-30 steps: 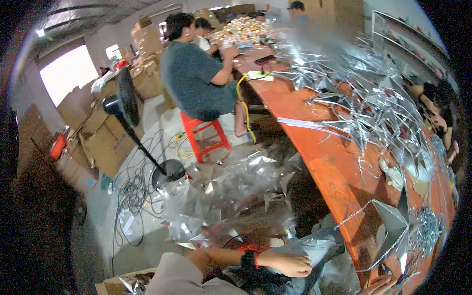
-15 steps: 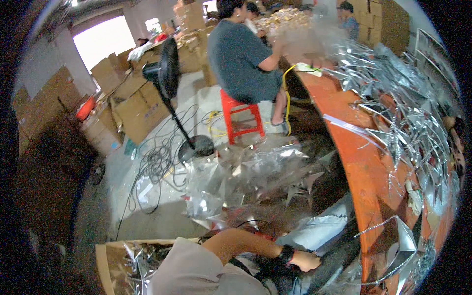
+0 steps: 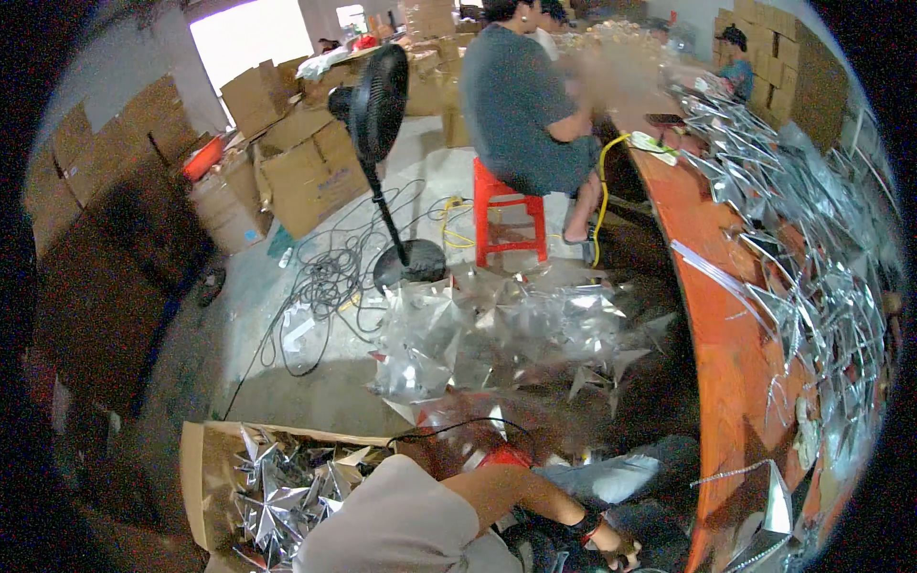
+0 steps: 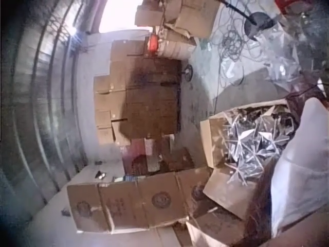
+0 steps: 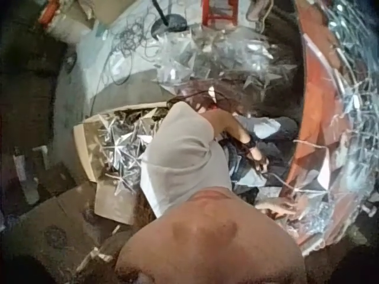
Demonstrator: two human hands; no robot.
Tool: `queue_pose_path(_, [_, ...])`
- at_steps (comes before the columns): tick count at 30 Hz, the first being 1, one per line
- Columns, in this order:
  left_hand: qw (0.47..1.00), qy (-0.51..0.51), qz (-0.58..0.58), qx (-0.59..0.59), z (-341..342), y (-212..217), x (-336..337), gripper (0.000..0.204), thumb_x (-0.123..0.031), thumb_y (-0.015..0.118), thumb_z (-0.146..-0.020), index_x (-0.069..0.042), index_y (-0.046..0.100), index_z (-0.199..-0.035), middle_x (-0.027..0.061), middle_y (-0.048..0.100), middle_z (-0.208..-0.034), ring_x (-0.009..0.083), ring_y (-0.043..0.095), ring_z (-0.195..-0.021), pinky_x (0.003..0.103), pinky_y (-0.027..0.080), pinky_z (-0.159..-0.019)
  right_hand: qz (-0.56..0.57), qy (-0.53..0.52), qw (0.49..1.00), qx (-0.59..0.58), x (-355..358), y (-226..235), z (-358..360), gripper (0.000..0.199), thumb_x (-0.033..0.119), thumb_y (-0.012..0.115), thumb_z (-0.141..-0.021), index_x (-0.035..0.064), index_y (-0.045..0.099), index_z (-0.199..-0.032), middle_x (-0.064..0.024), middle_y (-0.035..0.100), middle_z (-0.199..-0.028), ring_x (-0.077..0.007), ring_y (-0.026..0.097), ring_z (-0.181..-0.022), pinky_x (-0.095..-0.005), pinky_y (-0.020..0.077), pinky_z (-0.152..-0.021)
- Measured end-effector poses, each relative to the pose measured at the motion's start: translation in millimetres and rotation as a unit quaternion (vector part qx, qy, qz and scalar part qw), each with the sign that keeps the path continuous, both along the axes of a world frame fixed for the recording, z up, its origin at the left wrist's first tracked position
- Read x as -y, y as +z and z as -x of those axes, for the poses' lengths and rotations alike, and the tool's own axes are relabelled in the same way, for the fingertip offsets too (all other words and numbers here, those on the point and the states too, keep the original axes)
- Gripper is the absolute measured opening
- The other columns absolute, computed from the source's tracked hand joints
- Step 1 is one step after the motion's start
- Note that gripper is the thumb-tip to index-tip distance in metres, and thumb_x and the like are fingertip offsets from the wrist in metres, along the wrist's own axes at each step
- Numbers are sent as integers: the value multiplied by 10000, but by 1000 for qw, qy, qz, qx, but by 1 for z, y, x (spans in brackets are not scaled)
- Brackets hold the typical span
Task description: Assembling large silver decorative stars using a hot glue gun and attaching trim.
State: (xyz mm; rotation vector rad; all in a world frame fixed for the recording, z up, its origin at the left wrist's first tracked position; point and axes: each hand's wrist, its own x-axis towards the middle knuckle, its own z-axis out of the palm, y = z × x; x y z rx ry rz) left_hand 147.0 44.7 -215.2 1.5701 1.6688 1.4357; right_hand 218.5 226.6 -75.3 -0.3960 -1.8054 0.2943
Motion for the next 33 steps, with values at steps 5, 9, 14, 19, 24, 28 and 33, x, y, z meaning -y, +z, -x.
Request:
queue_pose_path(5, [982, -131, 39, -130, -6, -35, -46, 368, -235, 595, -727, -60, 501, -1036, 168, 472, -965, 351, 479, -946, 439, 402, -774, -121, -38, 992, 4, 13, 5, -3, 407, 128, 594, -862, 8, 419, -1210, -78, 581, -669, -166, 542, -501, -272, 431, -428])
queue_pose_path(9, [965, -110, 6, -238, -16, -52, -53, 316, -275, 652, -643, -6, 600, -801, 178, 539, -936, 339, 513, -917, 431, 421, -796, -43, -8, 998, 54, 36, 32, -6, 285, 139, 564, -880, 6, 460, -1109, -94, 580, -657, -201, 554, -507, -308, 428, -432])
queue_pose_path(14, [936, -68, 17, -345, -30, -13, -37, 355, -313, 648, -565, -13, 608, -750, 149, 571, -862, 308, 583, -752, 411, 471, -644, 245, 111, 963, 26, 36, 18, -9, 200, 161, 436, -951, -21, 463, -1031, -29, 396, -636, -105, 387, -578, -250, 349, -510])
queue_pose_path(19, [921, -113, 41, -371, -27, -22, -49, 340, -309, 639, -564, -18, 608, -740, 128, 567, -819, 303, 580, -710, 405, 467, -612, 238, 80, 968, -1, 53, 32, -5, 160, 162, 414, -959, 5, 410, -930, -10, 358, -595, -73, 332, -534, -221, 289, -478])
queue_pose_path(24, [932, -99, 126, -325, -15, -23, -43, 281, -302, 621, -532, -73, 598, -692, 104, 547, -803, 300, 576, -731, 443, 463, -610, 227, 88, 969, -30, 62, 36, -5, 237, 166, 406, -963, 42, 373, -764, -3, 322, -567, -64, 299, -510, -219, 252, -467])
queue_pose_path(28, [953, -106, 155, -239, -1, -28, -45, 283, -292, 653, -580, -61, 637, -742, 125, 584, -816, 326, 570, -785, 452, 457, -650, 245, 77, 966, -39, 57, 29, -5, 217, 158, 412, -961, 39, 386, -781, 4, 321, -568, -59, 293, -505, -220, 247, -460])
queue_pose_path(33, [975, -67, 137, -159, 15, -39, -40, 267, -261, 661, -541, -36, 587, -663, 158, 570, -757, 338, 560, -764, 435, 444, -643, 204, 76, 976, -19, 45, 16, -9, 138, 148, 421, -956, 27, 451, -895, 25, 337, -578, -36, 291, -495, -202, 234, -439])
